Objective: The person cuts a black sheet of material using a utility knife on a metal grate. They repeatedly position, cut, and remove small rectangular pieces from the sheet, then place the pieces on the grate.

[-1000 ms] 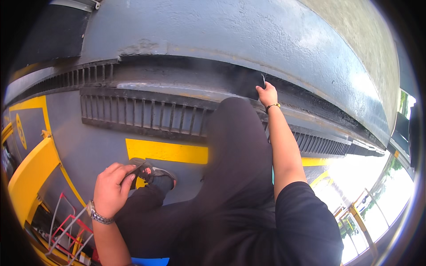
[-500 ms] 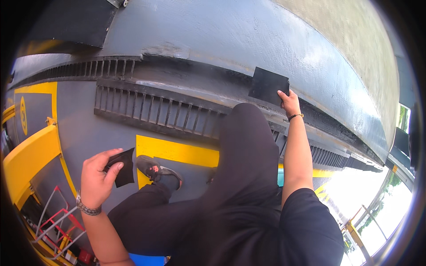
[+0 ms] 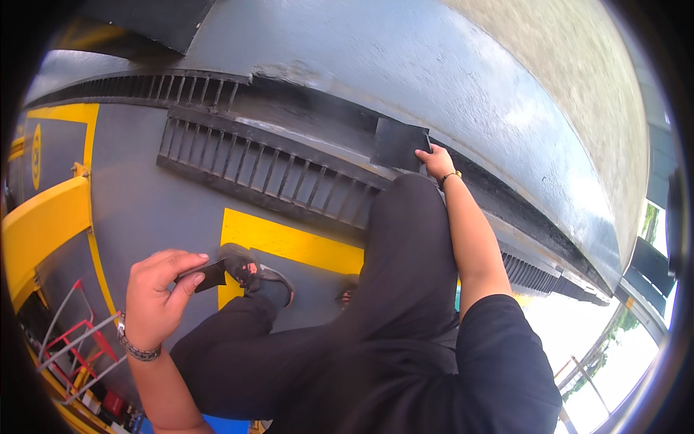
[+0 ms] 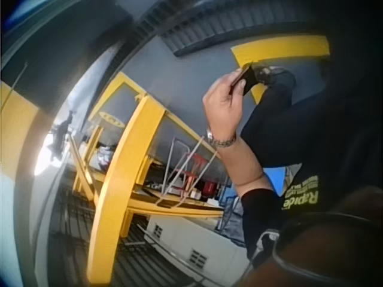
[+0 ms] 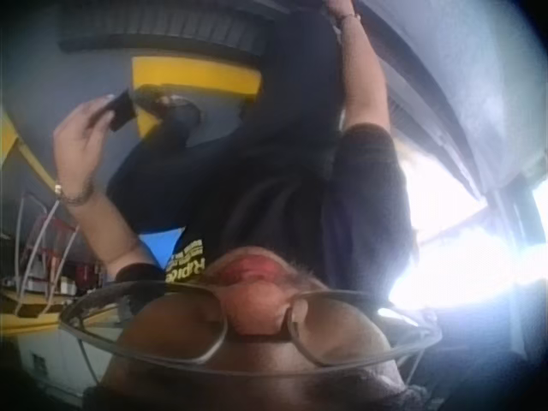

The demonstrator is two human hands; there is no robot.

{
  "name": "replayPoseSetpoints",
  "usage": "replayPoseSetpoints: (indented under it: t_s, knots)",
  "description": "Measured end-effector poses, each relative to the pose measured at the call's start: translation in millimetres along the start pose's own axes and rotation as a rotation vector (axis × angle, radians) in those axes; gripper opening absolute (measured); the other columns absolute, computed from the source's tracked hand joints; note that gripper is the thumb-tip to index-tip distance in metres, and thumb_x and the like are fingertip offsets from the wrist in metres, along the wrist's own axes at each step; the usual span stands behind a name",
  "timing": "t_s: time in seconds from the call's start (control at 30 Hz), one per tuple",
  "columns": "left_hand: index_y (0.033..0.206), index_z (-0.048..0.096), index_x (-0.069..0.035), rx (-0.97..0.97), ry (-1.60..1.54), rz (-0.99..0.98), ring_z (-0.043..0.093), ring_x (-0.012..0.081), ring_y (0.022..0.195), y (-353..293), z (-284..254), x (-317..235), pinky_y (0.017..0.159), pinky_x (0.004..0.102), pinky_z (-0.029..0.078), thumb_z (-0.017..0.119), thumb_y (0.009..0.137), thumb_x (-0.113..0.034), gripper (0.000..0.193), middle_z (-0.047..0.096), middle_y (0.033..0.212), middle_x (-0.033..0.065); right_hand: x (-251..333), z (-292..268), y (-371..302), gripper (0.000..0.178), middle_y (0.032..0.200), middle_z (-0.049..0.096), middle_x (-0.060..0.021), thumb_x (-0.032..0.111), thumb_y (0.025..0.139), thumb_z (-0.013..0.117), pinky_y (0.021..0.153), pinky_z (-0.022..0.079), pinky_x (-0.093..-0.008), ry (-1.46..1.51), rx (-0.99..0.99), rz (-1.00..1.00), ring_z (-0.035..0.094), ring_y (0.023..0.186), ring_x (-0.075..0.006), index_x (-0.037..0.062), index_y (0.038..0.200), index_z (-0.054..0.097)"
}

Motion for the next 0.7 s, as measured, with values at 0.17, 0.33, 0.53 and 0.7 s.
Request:
replayPoseSetpoints:
  t_s: [0.17, 0.33, 0.53, 0.7]
  knots:
    - [0.099, 0.071, 0.0, 0.025, -0.017, -0.07, 0.067, 0.0243, 0.072, -1.2, 2.8, 3.7, 0.066, 0.0307, 0.052, 0.069, 0.079, 0.004, 0.021, 0.069, 0.085, 0.0135, 18.8, 8.5, -4.0, 0.026, 0.072, 0.066, -0.003, 0.026, 0.086, 0.072, 0.047, 0.044, -0.0306, -0.018, 0.072, 0.158, 0.055, 0.05, -0.0118, 0.0038, 0.1, 0.071]
    - [0.1, 0.07, 0.001, 0.052, -0.023, -0.069, 0.066, 0.0242, 0.074, 6.0, 7.4, 5.2, 0.068, 0.0306, 0.052, 0.069, 0.08, 0.004, 0.021, 0.069, 0.086, 0.0137, 14.0, 7.2, -8.0, 0.026, 0.071, 0.065, -0.0025, 0.026, 0.086, 0.073, 0.048, 0.043, -0.0304, 0.001, 0.038, 0.177, 0.054, 0.05, -0.012, 0.0035, 0.099, 0.07]
    - [0.101, 0.069, 0.003, 0.093, -0.061, -0.075, 0.065, 0.0244, 0.076, 10.1, 11.7, 6.4, 0.071, 0.0307, 0.051, 0.067, 0.08, 0.003, 0.021, 0.067, 0.086, 0.0139, 2.0, 7.5, -10.3, 0.025, 0.071, 0.063, -0.0009, 0.025, 0.086, 0.075, 0.049, 0.041, -0.0295, 0.125, 0.012, 0.211, 0.052, 0.052, -0.0105, 0.0028, 0.095, 0.07]
    - [0.102, 0.068, 0.003, 0.087, -0.023, -0.071, 0.064, 0.0229, 0.078, 5.4, 1.4, 10.8, 0.073, 0.0303, 0.051, 0.067, 0.082, 0.004, 0.021, 0.067, 0.088, 0.0141, 44.5, 7.2, -24.4, 0.021, 0.065, 0.057, -0.0003, 0.022, 0.088, 0.075, 0.046, 0.038, -0.0283, 0.418, 0.18, 0.158, 0.047, 0.049, -0.0099, 0.0054, 0.088, 0.062]
Point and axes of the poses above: each hand's wrist, its own y-axis towards the middle knuckle, its own z-axis out of the palm, x = y × z, the point moved 4 cm from there along y, towards the middle knuckle
